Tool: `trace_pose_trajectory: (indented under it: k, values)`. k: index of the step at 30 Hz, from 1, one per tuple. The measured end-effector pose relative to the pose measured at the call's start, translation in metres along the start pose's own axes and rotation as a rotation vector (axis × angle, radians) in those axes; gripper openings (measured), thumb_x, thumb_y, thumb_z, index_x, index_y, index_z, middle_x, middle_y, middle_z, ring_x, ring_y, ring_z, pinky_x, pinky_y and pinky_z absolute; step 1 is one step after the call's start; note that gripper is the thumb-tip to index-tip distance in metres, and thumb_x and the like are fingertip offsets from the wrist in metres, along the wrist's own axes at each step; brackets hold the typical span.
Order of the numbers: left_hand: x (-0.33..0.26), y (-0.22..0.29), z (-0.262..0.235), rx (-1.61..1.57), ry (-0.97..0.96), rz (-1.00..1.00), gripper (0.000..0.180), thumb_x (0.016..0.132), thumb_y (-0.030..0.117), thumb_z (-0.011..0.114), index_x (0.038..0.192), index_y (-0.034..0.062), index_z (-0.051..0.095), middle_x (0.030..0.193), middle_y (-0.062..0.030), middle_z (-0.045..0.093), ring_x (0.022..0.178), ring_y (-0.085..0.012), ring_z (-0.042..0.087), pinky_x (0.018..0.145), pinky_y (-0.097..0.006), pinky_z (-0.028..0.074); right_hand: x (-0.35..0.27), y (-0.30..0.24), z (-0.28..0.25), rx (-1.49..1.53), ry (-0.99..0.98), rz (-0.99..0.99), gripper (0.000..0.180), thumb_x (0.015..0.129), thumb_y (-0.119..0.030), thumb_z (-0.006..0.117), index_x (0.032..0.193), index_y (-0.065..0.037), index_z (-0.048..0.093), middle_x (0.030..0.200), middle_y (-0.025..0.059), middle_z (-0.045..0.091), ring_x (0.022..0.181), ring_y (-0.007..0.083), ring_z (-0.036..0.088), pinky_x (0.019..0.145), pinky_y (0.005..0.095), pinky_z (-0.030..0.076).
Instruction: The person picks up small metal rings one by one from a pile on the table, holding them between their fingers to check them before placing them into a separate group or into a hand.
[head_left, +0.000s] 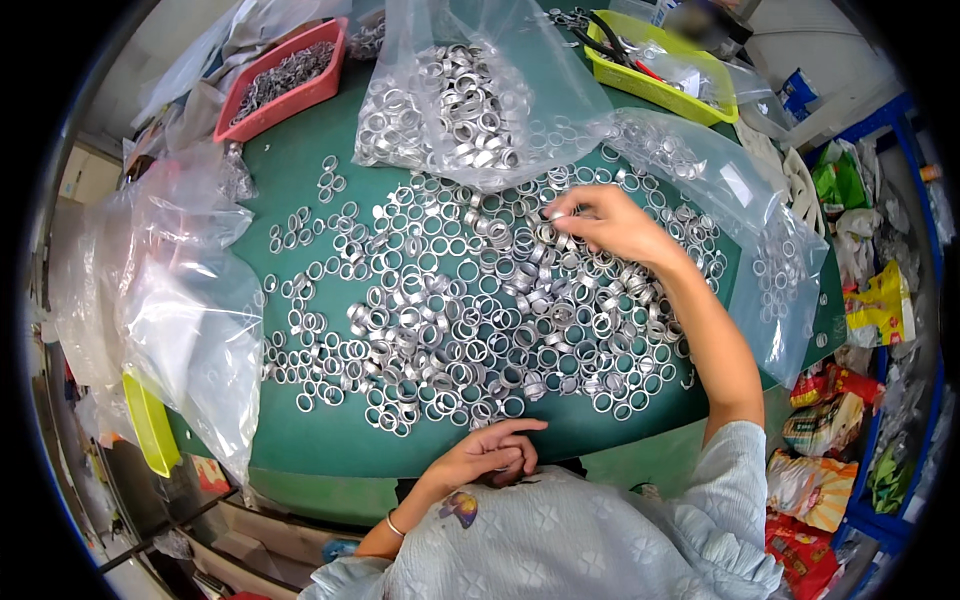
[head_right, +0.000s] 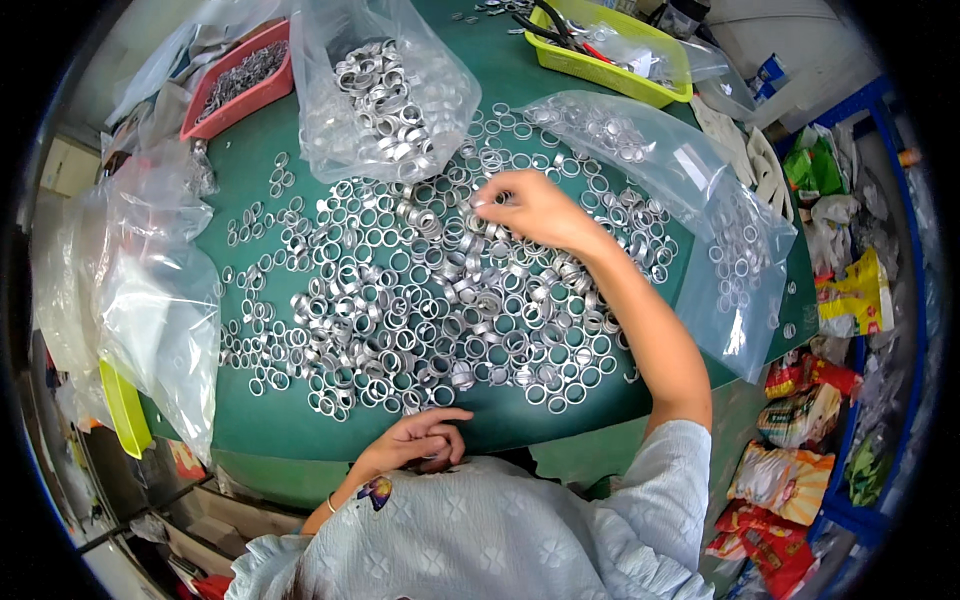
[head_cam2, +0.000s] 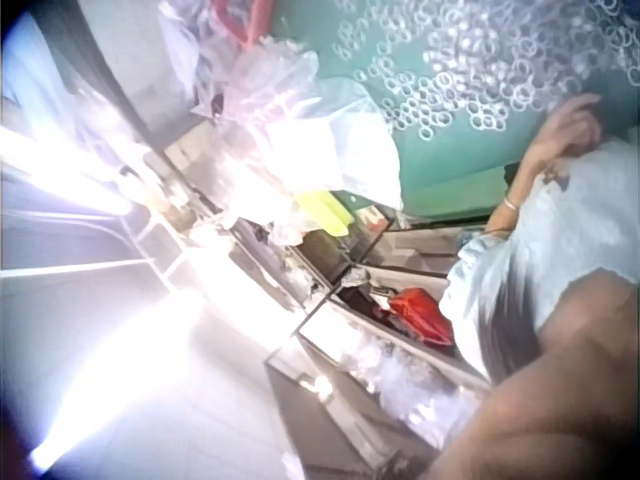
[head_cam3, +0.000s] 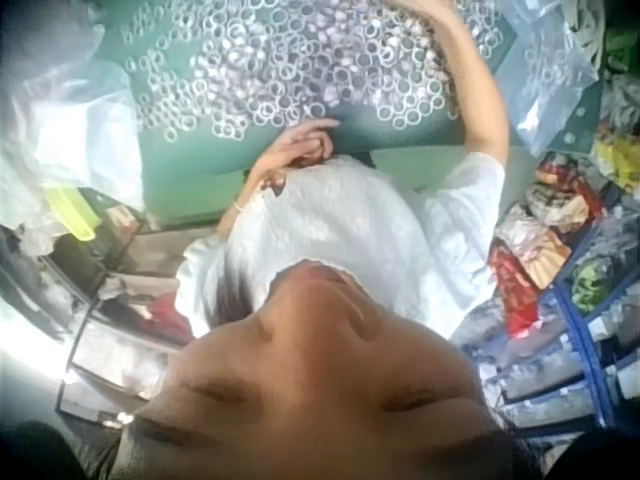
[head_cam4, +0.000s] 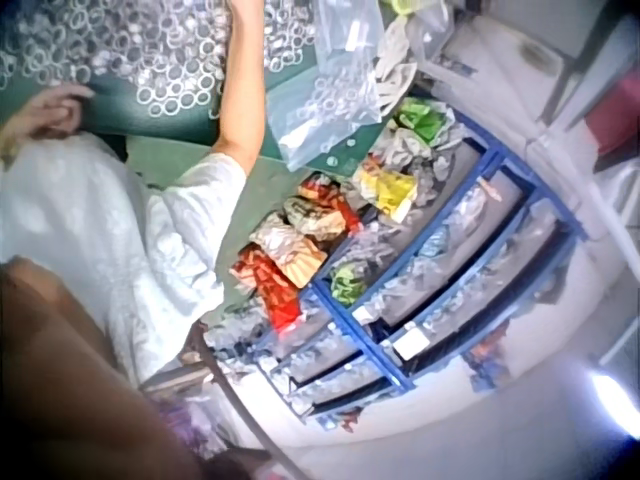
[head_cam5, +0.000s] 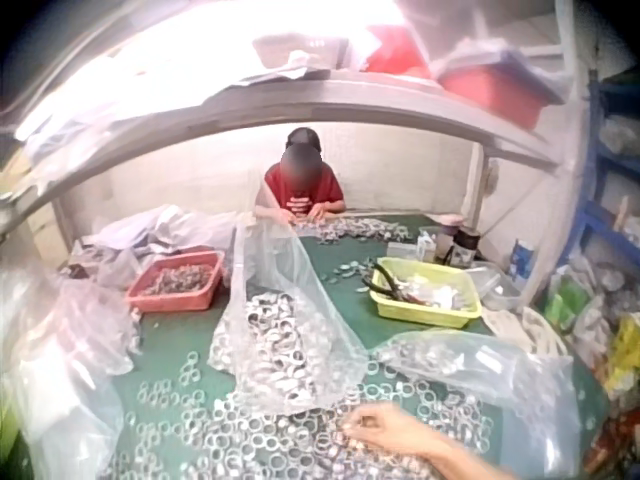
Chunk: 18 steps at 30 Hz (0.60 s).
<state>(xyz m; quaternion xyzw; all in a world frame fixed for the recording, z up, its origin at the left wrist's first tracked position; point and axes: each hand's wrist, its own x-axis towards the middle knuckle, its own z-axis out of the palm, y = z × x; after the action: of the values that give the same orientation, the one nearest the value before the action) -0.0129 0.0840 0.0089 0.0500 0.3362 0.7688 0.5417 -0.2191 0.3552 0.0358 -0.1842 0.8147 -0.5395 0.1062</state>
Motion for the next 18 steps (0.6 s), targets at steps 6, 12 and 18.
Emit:
trace_pose_trajectory:
  k: [6, 12, 18]
  values:
    - [0.001, -0.001, -0.001, 0.004, 0.007, -0.011, 0.044, 0.093, 0.010, 0.044, 0.136, 0.0025, 0.032, 0.089, -0.0102, 0.056, 0.058, -0.0055, 0.039, 0.053, -0.019, 0.033, -0.023, -0.012, -0.015, 1.054, 0.059, 0.303, 0.022, 0.092, -0.018, 0.053, 0.107, -0.002, 0.053, 0.096, 0.0142, 0.056, 0.059, 0.0099, 0.050, 0.038, 0.0171, 0.033]
    - [0.000, 0.001, 0.001, 0.030, 0.012, 0.000, 0.044, 0.094, 0.011, 0.043, 0.136, 0.0027, 0.032, 0.089, -0.0099, 0.055, 0.057, -0.0056, 0.039, 0.053, -0.019, 0.033, -0.001, 0.001, 0.006, 0.246, 0.100, 0.035, 0.022, 0.085, -0.020, 0.061, 0.101, -0.005, 0.065, 0.078, 0.0063, 0.059, 0.065, 0.0156, 0.056, 0.053, 0.0286, 0.045]
    - [0.000, 0.001, -0.002, 0.024, -0.002, -0.001, 0.044, 0.094, 0.012, 0.043, 0.136, 0.0029, 0.032, 0.089, -0.0098, 0.055, 0.057, -0.0055, 0.039, 0.052, -0.019, 0.032, -0.015, -0.022, 0.040, -0.902, -0.060, -0.058, 0.017, 0.078, -0.023, 0.063, 0.083, -0.007, 0.067, 0.082, 0.0145, 0.058, 0.067, 0.0314, 0.062, 0.059, 0.0416, 0.050]
